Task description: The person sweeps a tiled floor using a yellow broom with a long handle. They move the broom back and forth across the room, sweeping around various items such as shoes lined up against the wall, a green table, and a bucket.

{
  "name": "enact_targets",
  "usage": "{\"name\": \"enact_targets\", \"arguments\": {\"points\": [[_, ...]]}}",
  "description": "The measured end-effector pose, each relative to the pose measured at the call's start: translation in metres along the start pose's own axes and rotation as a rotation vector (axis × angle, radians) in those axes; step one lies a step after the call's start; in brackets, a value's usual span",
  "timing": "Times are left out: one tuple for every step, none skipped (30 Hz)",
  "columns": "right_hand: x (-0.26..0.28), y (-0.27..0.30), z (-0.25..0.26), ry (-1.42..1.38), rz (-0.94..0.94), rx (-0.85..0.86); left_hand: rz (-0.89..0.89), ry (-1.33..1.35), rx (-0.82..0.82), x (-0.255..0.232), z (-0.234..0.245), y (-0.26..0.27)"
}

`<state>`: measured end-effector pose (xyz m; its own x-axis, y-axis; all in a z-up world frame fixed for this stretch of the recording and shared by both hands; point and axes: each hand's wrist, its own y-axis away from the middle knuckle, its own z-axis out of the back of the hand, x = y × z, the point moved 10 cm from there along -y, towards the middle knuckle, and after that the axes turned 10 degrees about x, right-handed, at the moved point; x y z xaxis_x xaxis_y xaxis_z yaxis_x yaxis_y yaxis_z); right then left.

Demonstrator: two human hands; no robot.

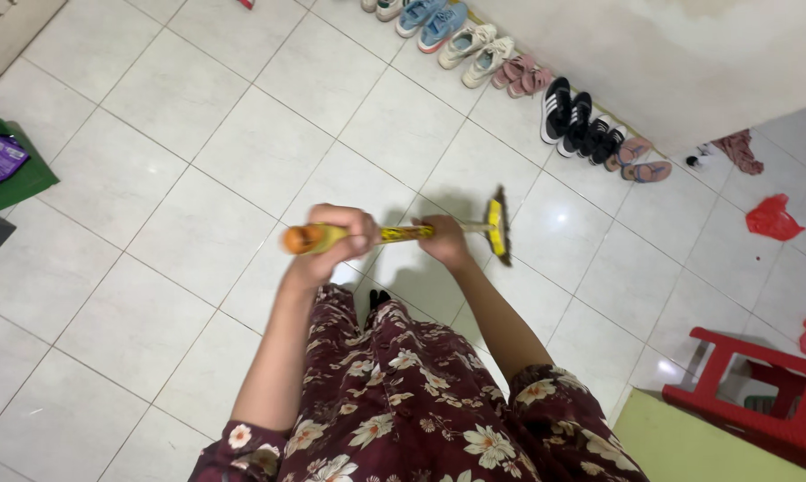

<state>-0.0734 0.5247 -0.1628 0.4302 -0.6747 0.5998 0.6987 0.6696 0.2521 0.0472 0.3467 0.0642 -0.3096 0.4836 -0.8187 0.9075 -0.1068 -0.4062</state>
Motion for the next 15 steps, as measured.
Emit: {"name": "enact_targets", "arguments": {"points": [[-0.019, 0.012, -0.001, 0.032, -0.03, -0.013, 0.05, -0.005, 0.017, 0.026, -0.008, -0.001], [-0.041, 0.027, -0.001, 0.052, -0.09, -0.034, 0.099, -0.011, 0.034, 0.051, -0.016, -0.004], [-0.061, 0.041, -0.002, 0.07, -0.149, -0.056, 0.149, -0.018, 0.053, 0.069, -0.024, -0.003], [-0.078, 0.055, -0.005, 0.088, -0.208, -0.079, 0.173, -0.029, 0.064, 0.079, -0.031, 0.001], [-0.089, 0.062, -0.011, 0.064, -0.215, -0.091, 0.193, -0.044, 0.077, 0.086, -0.038, 0.004], [-0.099, 0.068, -0.017, 0.041, -0.223, -0.104, 0.212, -0.059, 0.09, 0.089, -0.044, 0.006], [-0.107, 0.071, -0.023, 0.016, -0.228, -0.115, 0.206, -0.05, 0.095, 0.087, -0.048, 0.008], [-0.109, 0.068, -0.032, 0.006, -0.189, -0.093, 0.199, -0.041, 0.099, 0.083, -0.051, 0.01], [-0.108, 0.064, -0.041, -0.005, -0.149, -0.066, 0.195, -0.032, 0.099, 0.077, -0.054, 0.013], [-0.104, 0.062, -0.048, -0.016, -0.109, -0.039, 0.201, -0.057, 0.094, 0.068, -0.055, 0.018], [-0.096, 0.06, -0.056, -0.015, -0.099, -0.011, 0.204, -0.084, 0.09, 0.054, -0.054, 0.024], [-0.081, 0.055, -0.067, -0.014, -0.089, 0.018, 0.208, -0.11, 0.086, 0.038, -0.053, 0.03], [-0.063, 0.051, -0.076, -0.013, -0.078, 0.046, 0.203, -0.162, 0.084, 0.021, -0.055, 0.037], [-0.039, 0.049, -0.079, -0.058, -0.031, 0.032, 0.199, -0.213, 0.083, 0.004, -0.058, 0.047], [-0.012, 0.052, -0.084, -0.106, 0.014, 0.023, 0.199, -0.263, 0.079, -0.014, -0.062, 0.06]]}}
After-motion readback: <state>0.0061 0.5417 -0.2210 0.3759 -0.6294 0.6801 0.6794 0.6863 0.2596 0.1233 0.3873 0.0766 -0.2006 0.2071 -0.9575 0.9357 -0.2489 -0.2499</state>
